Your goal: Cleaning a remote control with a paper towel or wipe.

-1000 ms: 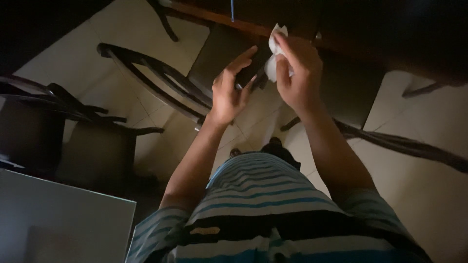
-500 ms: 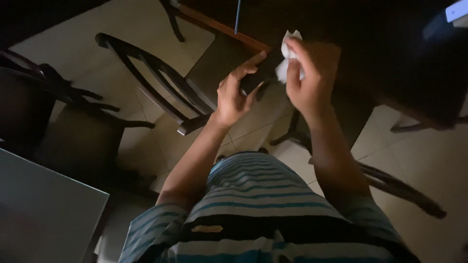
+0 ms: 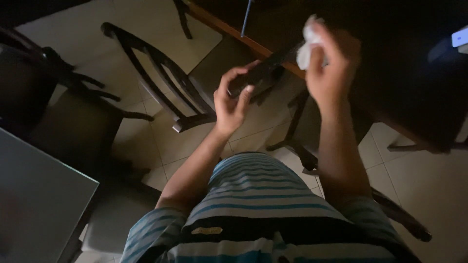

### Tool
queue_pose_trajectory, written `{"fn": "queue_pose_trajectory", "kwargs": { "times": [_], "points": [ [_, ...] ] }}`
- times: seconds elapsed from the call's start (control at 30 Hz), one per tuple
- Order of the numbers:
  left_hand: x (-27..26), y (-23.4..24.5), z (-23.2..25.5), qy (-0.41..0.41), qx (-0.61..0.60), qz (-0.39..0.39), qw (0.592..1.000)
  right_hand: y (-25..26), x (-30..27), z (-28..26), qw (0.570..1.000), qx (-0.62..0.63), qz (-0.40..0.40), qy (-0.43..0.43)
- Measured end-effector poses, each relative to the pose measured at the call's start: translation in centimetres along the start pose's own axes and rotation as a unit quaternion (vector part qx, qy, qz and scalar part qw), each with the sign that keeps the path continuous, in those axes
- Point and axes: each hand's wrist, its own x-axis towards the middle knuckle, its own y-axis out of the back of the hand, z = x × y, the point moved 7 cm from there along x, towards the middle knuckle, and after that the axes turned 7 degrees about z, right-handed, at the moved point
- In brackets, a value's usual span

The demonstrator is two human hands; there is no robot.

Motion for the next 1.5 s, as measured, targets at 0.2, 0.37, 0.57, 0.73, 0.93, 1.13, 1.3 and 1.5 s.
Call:
{"fn": "queue_pose_trajectory", "kwargs": {
  "times": [0.2, 0.37, 0.57, 0.73, 0.93, 1.13, 1.3, 1.5],
  "points": [
    [-0.9, 0.7, -5.0, 0.273, -0.238, 0.131, 0.923, 0.3, -0.7, -1.7, 0.994, 0.079, 0.068, -0.013],
    [-0.9, 0.6, -5.5, 0.288, -0.422, 0.129, 0.85, -1.5, -1.4, -3.0, 0.995, 0.089, 0.042, -0.018],
    [-1.3, 0.7, -5.3, 0.319, -0.468, 0.114, 0.816, -1.9, -0.1, -9.8, 0.994, 0.01, 0.015, 0.106],
    [-1.0, 1.2, -3.7, 0.309, -0.483, 0.09, 0.814, -3.6, -0.3, -11.9, 0.99, -0.015, 0.014, 0.136],
    [-1.7, 2.4, -5.7, 0.312, -0.483, 0.088, 0.813, -5.6, -1.4, -9.8, 0.991, 0.019, 0.037, 0.13],
    [-1.2, 3.3, -5.0, 0.35, -0.497, 0.102, 0.788, -3.2, -0.6, -11.3, 0.992, 0.06, 0.067, 0.092],
    [-0.5, 2.7, -2.4, 0.316, -0.488, 0.007, 0.814, -3.7, 0.9, -12.0, 0.991, 0.115, 0.027, 0.056],
    [0.4, 3.8, -0.1, 0.288, -0.487, 0.031, 0.824, -5.3, 0.6, -13.7, 0.991, 0.049, 0.009, 0.122]
  ]
}}
